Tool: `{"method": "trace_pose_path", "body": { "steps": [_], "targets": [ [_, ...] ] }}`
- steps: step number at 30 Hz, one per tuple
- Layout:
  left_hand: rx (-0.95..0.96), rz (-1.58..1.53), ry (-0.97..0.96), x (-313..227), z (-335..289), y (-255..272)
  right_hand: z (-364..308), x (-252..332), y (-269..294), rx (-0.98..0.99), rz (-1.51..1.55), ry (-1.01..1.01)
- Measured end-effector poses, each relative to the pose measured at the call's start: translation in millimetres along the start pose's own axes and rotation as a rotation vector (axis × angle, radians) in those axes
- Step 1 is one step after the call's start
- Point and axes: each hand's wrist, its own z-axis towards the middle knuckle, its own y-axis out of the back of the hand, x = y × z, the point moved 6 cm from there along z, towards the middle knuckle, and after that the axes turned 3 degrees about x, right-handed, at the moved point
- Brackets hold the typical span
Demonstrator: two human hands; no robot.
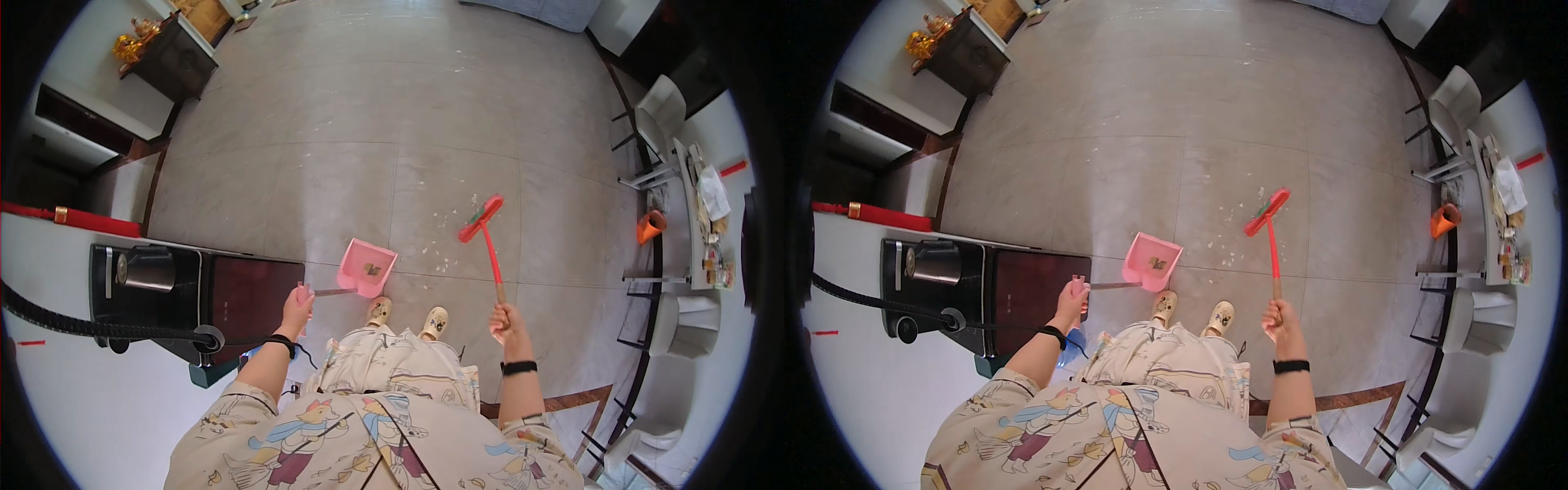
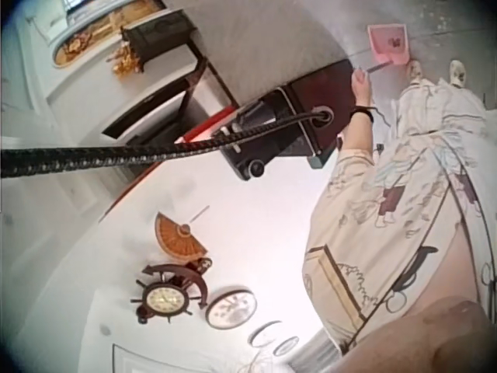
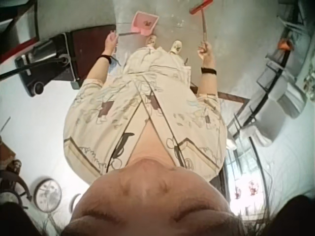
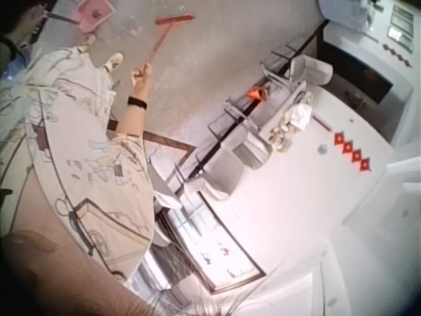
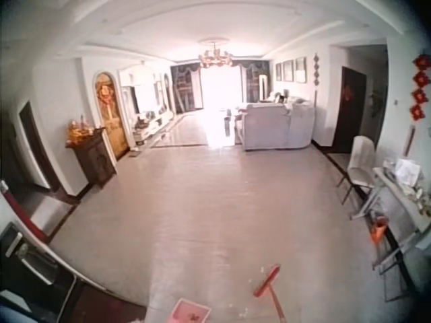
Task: Sweeping the floor with a broom and dustpan in a living and dining area, including moving chairs to sweep underneath.
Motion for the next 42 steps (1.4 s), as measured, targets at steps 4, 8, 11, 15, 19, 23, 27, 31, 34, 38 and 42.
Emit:
{"method": "trace_pose_path", "body": {
  "steps": [4, 8, 11, 15, 19, 23, 27, 31, 34, 38, 42],
  "targets": [
    [0.040, 0.021, 0.058, 35.9, -3.4, -2.8, -38.0, -10.8, 24.6, -0.159, -0.129, 0.116],
    [0.018, 0.255, -0.036, 49.4, 12.0, -3.5, -74.3, -14.8, 75.6, -0.258, -0.179, 0.135],
    [-0.088, 0.358, -0.015, 95.1, 29.2, 22.2, -73.1, -17.8, 87.6, -0.320, -0.235, 0.037],
    [0.232, -0.464, 0.525, 30.7, 9.1, 1.0, -57.2, -19.6, 131.8, -0.511, -0.302, -0.018],
    [-0.101, -1.139, 0.683, 5.9, -8.2, 14.3, -3.6, -30.6, 110.0, -0.531, -0.312, -0.073],
    [-0.076, -1.308, 0.614, -5.8, -16.1, 29.6, 38.6, -49.2, 51.2, -0.288, -0.341, -0.046],
    [-0.087, -1.265, 0.575, -4.9, -18.9, 28.7, 25.9, -73.3, -30.2, -0.326, -0.416, -0.138],
    [-0.021, -1.048, 0.489, 21.6, -15.6, 21.4, 9.7, -68.6, -59.6, -0.260, -0.460, -0.137],
    [0.049, -0.711, 0.286, -0.4, -16.2, 4.2, 6.6, -45.0, -34.0, -0.168, -0.339, -0.096],
    [0.061, -0.419, 0.014, 20.4, 3.5, 5.9, -22.8, -44.6, 0.0, -0.140, -0.399, -0.087],
    [0.121, -0.350, -0.047, 20.9, 11.0, -1.0, -68.1, -43.7, 35.4, -0.279, -0.522, -0.005]
  ]
}}
